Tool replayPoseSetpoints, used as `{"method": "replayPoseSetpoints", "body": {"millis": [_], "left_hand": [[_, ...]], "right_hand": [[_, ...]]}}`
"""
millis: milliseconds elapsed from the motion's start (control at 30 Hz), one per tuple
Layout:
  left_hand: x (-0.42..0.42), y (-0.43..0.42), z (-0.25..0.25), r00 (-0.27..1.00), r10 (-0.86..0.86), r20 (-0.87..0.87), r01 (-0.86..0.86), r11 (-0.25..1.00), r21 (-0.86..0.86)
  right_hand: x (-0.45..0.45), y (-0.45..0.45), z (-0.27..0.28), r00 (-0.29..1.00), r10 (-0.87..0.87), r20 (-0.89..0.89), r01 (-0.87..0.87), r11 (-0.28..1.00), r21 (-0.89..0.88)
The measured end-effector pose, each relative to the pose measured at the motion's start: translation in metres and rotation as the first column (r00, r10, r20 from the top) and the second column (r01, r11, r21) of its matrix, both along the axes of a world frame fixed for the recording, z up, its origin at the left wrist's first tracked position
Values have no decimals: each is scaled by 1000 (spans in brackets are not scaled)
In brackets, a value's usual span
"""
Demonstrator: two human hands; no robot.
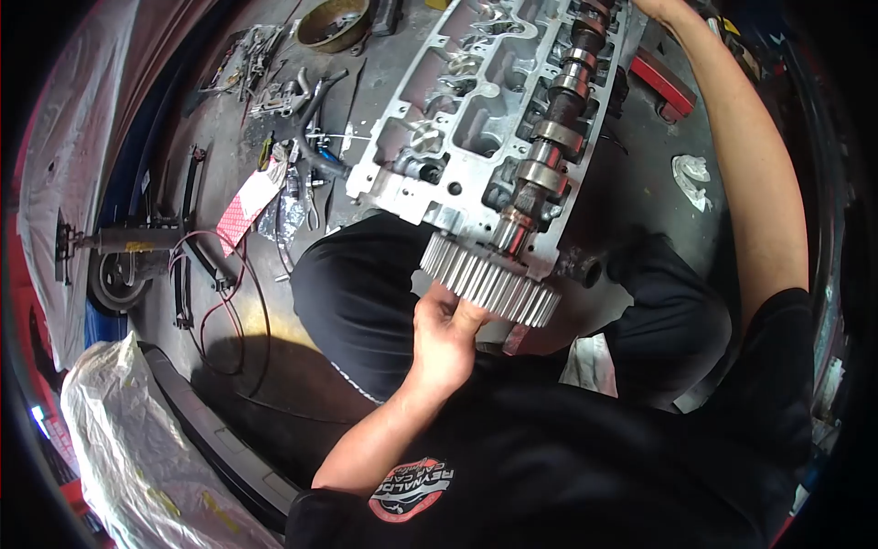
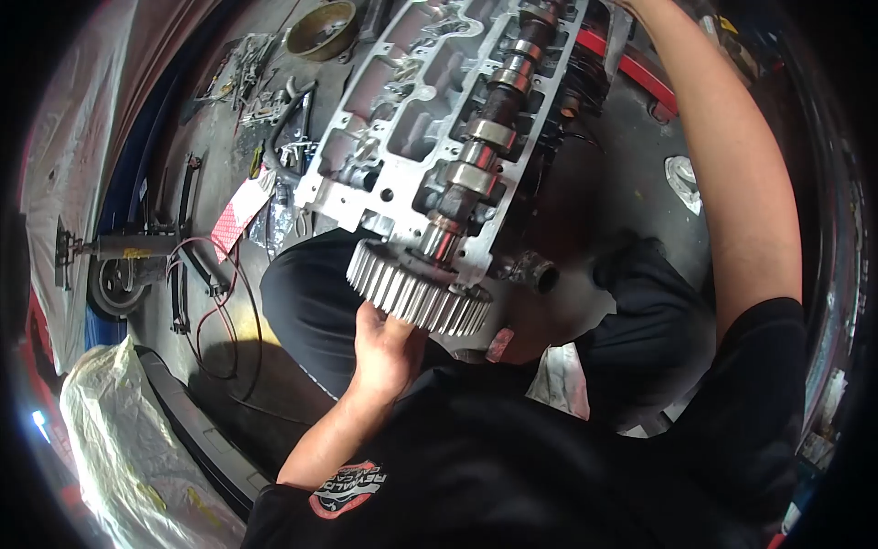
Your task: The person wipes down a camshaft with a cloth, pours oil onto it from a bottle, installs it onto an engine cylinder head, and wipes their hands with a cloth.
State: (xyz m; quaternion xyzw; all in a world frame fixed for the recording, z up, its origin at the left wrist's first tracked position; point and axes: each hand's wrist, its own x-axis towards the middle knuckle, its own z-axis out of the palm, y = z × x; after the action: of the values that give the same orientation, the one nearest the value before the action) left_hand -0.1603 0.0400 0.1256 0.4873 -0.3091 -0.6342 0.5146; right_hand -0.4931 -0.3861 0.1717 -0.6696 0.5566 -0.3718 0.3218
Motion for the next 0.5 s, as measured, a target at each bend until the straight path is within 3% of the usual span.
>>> {"method": "replayPoseSetpoints", "body": {"millis": [133,167,200,233,333,400,467,500], "left_hand": [[0,-10,-2,988,-69,-139,77,996,53],[1,-13,0,983,-90,-158,97,994,42],[2,-15,1,979,-102,-178,109,994,30],[3,-15,-1,969,-116,-216,122,992,17],[14,-8,-22,854,-135,-503,147,989,-15],[18,3,-33,856,-71,-512,86,996,6],[18,6,-45,859,-41,-510,58,998,16],[18,5,-51,886,-53,-461,78,996,34]], "right_hand": [[17,27,0,977,-212,-36,206,969,-134],[1,6,-17,986,-165,6,164,972,-166],[-6,-6,-10,935,-104,-338,19,969,-246],[-11,-11,-10,881,-144,-450,26,966,-259],[13,19,10,961,-136,-240,111,987,-113],[8,10,9,978,-177,-108,165,980,-108],[19,30,19,945,-252,-207,192,943,-272],[29,46,26,946,-266,-188,210,939,-271]]}}
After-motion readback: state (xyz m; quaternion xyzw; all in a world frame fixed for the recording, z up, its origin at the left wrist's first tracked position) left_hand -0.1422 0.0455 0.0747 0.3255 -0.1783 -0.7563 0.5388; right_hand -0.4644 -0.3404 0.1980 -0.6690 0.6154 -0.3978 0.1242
